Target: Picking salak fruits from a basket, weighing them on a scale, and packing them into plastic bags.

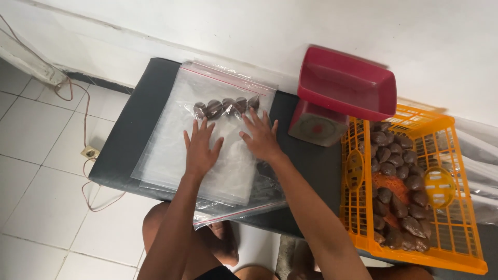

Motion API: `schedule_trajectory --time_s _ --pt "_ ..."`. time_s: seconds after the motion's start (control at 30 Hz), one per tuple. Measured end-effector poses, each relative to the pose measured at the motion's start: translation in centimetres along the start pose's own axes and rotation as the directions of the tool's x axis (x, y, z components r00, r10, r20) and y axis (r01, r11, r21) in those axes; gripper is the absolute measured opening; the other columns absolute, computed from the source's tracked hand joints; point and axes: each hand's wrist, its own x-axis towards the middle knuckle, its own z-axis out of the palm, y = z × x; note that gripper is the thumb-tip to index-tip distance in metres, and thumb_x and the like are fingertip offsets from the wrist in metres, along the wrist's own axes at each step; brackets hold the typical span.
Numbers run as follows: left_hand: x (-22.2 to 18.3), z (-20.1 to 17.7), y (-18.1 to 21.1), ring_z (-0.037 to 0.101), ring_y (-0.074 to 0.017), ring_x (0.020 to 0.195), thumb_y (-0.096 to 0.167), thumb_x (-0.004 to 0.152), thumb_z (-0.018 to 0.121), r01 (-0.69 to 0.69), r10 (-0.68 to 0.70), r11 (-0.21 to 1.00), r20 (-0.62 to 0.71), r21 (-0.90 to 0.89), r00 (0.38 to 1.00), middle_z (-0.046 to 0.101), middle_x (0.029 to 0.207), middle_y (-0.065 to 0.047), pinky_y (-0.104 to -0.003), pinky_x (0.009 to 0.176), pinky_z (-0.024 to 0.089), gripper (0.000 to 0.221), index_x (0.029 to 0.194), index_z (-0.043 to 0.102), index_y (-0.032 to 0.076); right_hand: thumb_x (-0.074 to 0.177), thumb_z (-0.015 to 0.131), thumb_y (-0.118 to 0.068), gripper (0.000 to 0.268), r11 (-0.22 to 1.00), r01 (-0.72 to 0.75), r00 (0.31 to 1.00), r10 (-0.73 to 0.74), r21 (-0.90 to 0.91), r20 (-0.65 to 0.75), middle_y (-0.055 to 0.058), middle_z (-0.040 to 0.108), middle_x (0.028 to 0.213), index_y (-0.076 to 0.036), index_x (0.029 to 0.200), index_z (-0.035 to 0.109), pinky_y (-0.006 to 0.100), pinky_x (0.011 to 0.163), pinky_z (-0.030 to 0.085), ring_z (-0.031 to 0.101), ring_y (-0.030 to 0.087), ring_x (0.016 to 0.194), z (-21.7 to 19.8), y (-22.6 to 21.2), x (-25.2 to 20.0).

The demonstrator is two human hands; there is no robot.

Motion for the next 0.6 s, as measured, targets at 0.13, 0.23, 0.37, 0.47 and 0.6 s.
schedule_trajectory --time_s 0.13,0.23,0.37,0.47,0.6 --pt "-5.3 -0.1 2.9 0.009 -0.0298 0.160 0.060 0.106 0.029 0.007 -0.028 0.964 0.076 0.265 0.997 0.020 0.173 -0.007 -0.058 0.128 0.003 0.067 0.161 0.034 0.022 0.105 0.047 -0.041 0.060 0.974 0.157 0.986 -0.165 -0.166 -0.035 0.010 0.022 0.172 -0.020 0.160 0.039 0.076 0.118 0.014 0.019 0.043 0.156 1.0 -2.2 -5.2" --pt "-7.5 1.7 2.1 0.006 -0.0391 0.159 0.066 0.104 0.022 0.009 -0.079 0.894 0.138 0.447 0.987 0.012 0.174 -0.014 -0.061 0.127 0.005 0.078 0.165 0.022 0.018 0.106 0.040 -0.054 0.066 0.973 0.118 0.993 -0.120 -0.197 -0.002 0.013 0.023 0.170 -0.019 0.161 0.035 0.075 0.119 0.014 0.021 0.042 0.155 2.9 -0.6 -7.6" --pt "-6.8 1.5 2.5 0.004 -0.0404 0.159 0.069 0.104 0.018 0.012 -0.054 0.889 0.079 0.458 0.995 0.012 0.174 -0.016 -0.062 0.126 0.002 0.081 0.165 0.022 0.017 0.106 0.043 -0.054 0.068 0.965 0.146 0.973 -0.180 -0.219 -0.147 0.021 0.026 0.167 -0.011 0.158 0.040 0.074 0.117 0.020 0.026 0.047 0.152 1.0 -2.2 -9.3" --pt "-7.8 0.2 4.2 0.005 -0.0374 0.160 0.070 0.104 0.017 0.018 -0.050 0.900 0.061 0.436 0.997 0.013 0.174 -0.014 -0.061 0.126 0.001 0.080 0.165 0.024 0.019 0.107 0.040 -0.055 0.068 0.961 0.159 0.971 -0.194 -0.226 -0.141 0.021 0.022 0.168 -0.012 0.160 0.035 0.072 0.118 0.016 0.021 0.046 0.153 2.1 -0.4 -10.4" --pt "-9.2 1.5 3.2 0.006 -0.0351 0.160 0.071 0.103 0.013 -0.046 -0.036 0.869 0.155 0.492 0.987 0.013 0.174 -0.011 -0.063 0.125 0.006 0.080 0.165 0.022 0.022 0.108 0.042 -0.050 0.067 0.991 0.137 0.987 -0.136 -0.003 -0.089 0.022 0.020 0.169 -0.008 0.160 0.034 0.067 0.123 0.011 0.017 0.045 0.155 1.7 -0.1 -12.2"
